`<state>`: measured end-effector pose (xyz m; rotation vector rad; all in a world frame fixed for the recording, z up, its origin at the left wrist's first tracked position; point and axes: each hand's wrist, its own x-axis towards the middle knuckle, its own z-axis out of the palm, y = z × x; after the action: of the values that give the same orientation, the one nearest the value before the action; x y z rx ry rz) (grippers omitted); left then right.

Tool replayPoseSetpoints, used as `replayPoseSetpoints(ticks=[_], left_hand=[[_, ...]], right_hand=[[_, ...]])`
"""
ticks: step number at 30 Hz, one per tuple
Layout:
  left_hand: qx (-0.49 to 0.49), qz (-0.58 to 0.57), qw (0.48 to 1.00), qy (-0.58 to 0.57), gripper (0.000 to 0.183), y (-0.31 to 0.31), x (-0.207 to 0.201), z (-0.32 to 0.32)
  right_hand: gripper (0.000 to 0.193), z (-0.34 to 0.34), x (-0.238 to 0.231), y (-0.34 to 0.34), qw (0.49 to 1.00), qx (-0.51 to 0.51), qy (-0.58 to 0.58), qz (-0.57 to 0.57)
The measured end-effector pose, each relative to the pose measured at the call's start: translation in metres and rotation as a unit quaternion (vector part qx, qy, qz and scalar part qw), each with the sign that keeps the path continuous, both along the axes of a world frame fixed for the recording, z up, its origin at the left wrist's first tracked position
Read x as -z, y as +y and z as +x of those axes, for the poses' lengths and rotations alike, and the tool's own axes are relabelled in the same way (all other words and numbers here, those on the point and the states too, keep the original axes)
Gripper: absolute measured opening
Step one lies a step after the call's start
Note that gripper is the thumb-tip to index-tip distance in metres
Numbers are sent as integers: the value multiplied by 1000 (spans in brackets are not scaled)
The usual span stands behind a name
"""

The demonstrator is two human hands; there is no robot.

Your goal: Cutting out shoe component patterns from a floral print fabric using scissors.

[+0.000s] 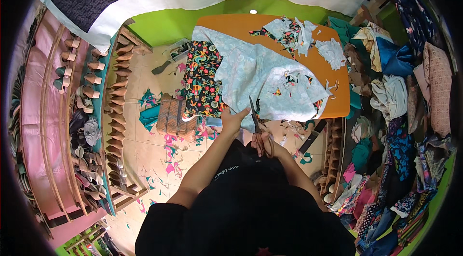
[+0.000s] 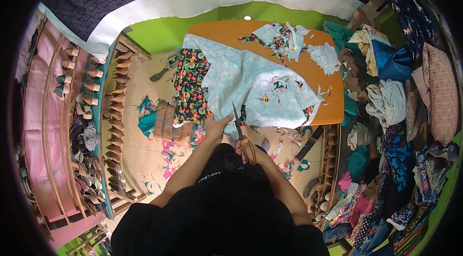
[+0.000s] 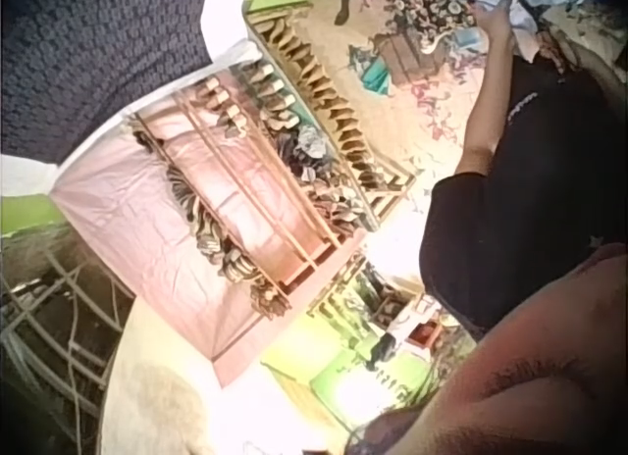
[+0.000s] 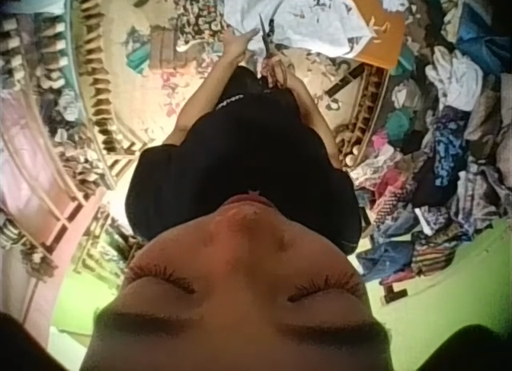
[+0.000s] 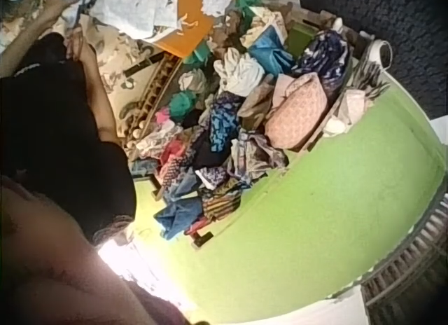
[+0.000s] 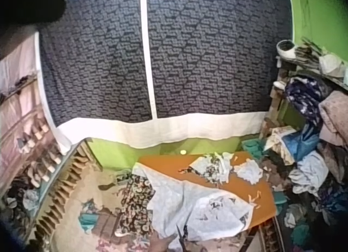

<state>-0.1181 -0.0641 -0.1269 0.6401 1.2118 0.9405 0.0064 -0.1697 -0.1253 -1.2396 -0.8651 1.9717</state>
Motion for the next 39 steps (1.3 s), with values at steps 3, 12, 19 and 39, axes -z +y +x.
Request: replayPoseSetpoints(ticks=[3, 12, 19, 39], left_hand=[[6, -5, 1000, 0, 40, 0, -4, 1], [-5, -61, 995, -75, 40, 3, 3, 3], [15, -94, 988, -121, 41, 5, -6, 7], [8, -89, 988, -122, 36, 3, -10, 7]], right_hand=[[70, 0, 3, -3, 1000, 2, -1, 22], [61, -4, 6, -4, 996, 28, -66, 60], [72, -2, 9, -2, 994, 22, -83, 63], [72, -2, 0, 2, 995, 31, -90, 5]])
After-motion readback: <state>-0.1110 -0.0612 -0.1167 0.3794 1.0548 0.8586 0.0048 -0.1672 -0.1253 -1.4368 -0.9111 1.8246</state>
